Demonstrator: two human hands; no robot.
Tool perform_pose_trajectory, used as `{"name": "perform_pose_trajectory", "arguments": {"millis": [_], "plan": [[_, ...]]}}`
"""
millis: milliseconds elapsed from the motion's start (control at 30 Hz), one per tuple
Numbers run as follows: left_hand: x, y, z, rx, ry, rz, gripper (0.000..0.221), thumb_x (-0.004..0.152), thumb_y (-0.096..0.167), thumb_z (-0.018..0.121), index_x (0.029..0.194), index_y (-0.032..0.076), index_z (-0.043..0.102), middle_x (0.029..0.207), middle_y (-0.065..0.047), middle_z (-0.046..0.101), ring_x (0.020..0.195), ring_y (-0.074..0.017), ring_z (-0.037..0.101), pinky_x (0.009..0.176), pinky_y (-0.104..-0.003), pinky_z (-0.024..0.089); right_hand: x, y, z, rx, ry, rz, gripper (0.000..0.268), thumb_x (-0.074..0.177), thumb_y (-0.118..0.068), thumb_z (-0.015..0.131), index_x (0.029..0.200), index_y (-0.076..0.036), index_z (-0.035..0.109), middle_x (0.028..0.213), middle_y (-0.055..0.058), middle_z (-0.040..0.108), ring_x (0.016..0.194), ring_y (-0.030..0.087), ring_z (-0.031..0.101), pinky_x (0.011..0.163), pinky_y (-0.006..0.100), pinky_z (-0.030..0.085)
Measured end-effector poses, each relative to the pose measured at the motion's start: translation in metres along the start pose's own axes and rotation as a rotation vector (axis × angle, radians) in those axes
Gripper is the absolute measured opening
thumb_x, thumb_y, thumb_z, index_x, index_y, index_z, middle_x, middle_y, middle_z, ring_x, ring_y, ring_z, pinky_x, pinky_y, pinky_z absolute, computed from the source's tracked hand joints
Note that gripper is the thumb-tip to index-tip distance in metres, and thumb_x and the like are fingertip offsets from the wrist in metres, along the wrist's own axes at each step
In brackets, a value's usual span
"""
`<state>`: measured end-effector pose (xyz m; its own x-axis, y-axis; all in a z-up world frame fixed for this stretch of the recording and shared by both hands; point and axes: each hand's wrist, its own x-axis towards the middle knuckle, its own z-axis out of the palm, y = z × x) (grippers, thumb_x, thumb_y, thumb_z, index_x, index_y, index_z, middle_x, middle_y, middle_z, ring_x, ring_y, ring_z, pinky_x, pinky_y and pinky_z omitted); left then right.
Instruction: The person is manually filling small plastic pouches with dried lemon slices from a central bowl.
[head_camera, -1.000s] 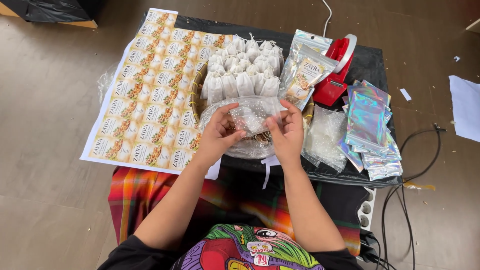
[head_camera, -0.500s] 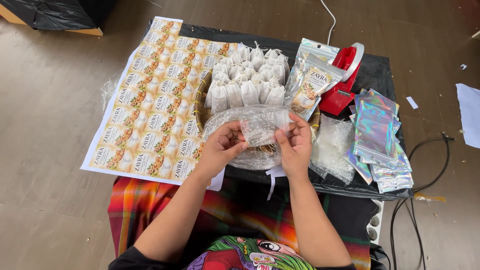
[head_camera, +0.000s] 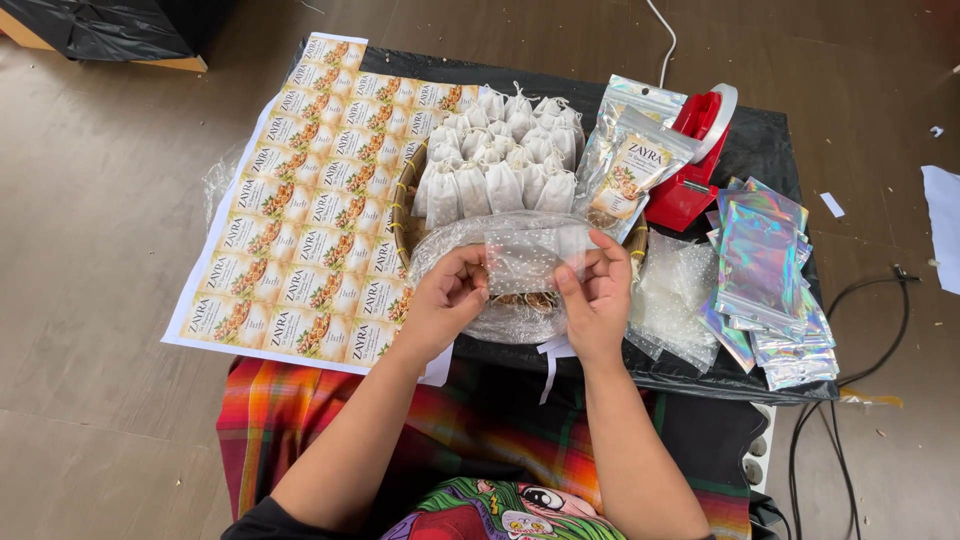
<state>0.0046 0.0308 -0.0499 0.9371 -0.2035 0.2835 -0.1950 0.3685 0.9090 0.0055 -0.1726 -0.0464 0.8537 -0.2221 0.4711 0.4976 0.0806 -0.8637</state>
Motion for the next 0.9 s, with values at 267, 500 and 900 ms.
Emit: {"name": "perform_pose_trajectory", "arguments": {"millis": [267, 500, 900], "plan": [[0.005, 0.014, 0.011, 0.028, 0.036, -0.02, 0.022, 0.089, -0.002, 0.075, 0.11, -0.003, 0.067, 0.081, -0.006, 0.056, 0.075, -0.0079, 0.055, 0.071, -0.023, 0.054, 0.001, 0.001, -0.002, -0.017, -0.005, 0.001, 0.054, 0.094, 0.002, 0.069, 0.141, -0.002, 0.043, 0.088, 0.006, 0.054, 0.074, 0.01, 0.06, 0.071, 0.021, 0.052], [0.01, 0.011, 0.012, 0.044, 0.058, -0.071, 0.013, 0.09, -0.001, 0.075, 0.101, -0.002, 0.068, 0.078, -0.009, 0.064, 0.074, -0.0085, 0.061, 0.069, -0.024, 0.057, 0.001, 0.005, -0.006, -0.003, -0.007, -0.002, 0.053, 0.094, 0.002, 0.069, 0.14, -0.002, 0.043, 0.088, 0.008, 0.055, 0.074, 0.014, 0.064, 0.071, 0.023, 0.055], [0.011, 0.015, 0.013, 0.018, 0.094, -0.066, 0.01, 0.091, -0.001, 0.074, 0.095, -0.002, 0.064, 0.074, -0.01, 0.064, 0.069, -0.0135, 0.067, 0.068, -0.028, 0.061, 0.001, 0.003, -0.004, 0.0, -0.007, 0.008, 0.054, 0.092, 0.003, 0.07, 0.139, -0.001, 0.044, 0.088, 0.006, 0.054, 0.075, 0.01, 0.061, 0.071, 0.021, 0.054]]}}
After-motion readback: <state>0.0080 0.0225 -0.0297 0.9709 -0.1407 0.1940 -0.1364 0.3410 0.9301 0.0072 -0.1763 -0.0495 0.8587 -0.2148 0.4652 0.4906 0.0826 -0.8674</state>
